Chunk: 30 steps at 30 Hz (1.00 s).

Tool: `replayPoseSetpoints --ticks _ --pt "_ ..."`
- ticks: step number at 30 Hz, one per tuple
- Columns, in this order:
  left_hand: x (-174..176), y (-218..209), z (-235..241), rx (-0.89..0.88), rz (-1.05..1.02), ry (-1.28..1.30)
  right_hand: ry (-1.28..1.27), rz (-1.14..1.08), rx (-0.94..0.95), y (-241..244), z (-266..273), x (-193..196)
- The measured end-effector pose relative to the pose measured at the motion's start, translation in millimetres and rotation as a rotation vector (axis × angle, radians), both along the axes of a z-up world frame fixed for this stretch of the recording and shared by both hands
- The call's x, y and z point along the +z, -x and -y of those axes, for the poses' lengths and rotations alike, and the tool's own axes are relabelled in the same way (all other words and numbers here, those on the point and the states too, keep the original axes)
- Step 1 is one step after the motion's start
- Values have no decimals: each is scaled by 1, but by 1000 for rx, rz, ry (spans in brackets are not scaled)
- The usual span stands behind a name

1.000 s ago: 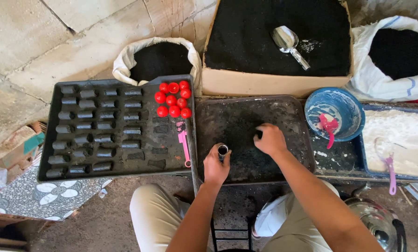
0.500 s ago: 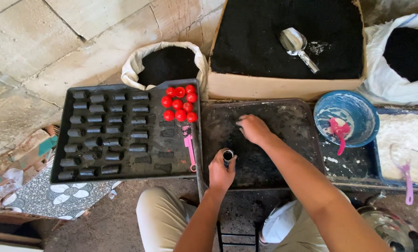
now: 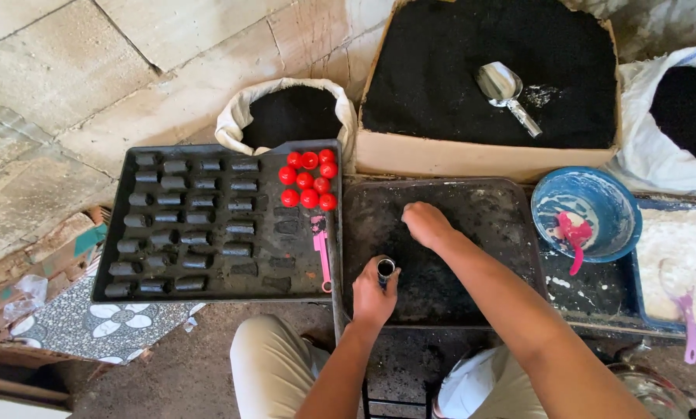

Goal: The person scoops a black granular substance from a tray and packs it into a small cylindrical mold held in the left hand. They repeatedly press the material into the mold using their right hand and a small metal tool to compact it.

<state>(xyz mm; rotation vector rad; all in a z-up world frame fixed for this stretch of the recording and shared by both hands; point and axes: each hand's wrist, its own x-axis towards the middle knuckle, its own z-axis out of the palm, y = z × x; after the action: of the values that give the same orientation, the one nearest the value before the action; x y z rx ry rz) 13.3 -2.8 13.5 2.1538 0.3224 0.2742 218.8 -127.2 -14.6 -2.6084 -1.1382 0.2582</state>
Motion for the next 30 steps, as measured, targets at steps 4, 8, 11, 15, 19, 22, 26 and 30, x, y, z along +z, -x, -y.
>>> replayPoseSetpoints --ticks 4,8,11,15,19,22,26,30 --pt "3 1 0 6 -13 19 79 -41 -50 -6 -3 4" --pt "-1 -2 -1 1 -31 -22 -92 -294 -423 -21 10 12" --pt "0 -1 2 -3 -39 -42 -433 -712 -695 13 21 78" --pt "-4 -2 1 -13 -58 -61 -667 -1106 -791 65 15 174" --pt "3 0 0 -26 -35 -11 -698 -1147 -705 90 14 188" --pt "5 1 1 -35 -43 -28 -653 -1085 -594 100 9 179" --pt "4 2 1 -51 -41 -28 -578 -1016 -478 103 -1 164" --pt "3 -2 -2 -51 -69 -43 -307 -746 -328 104 -11 152"
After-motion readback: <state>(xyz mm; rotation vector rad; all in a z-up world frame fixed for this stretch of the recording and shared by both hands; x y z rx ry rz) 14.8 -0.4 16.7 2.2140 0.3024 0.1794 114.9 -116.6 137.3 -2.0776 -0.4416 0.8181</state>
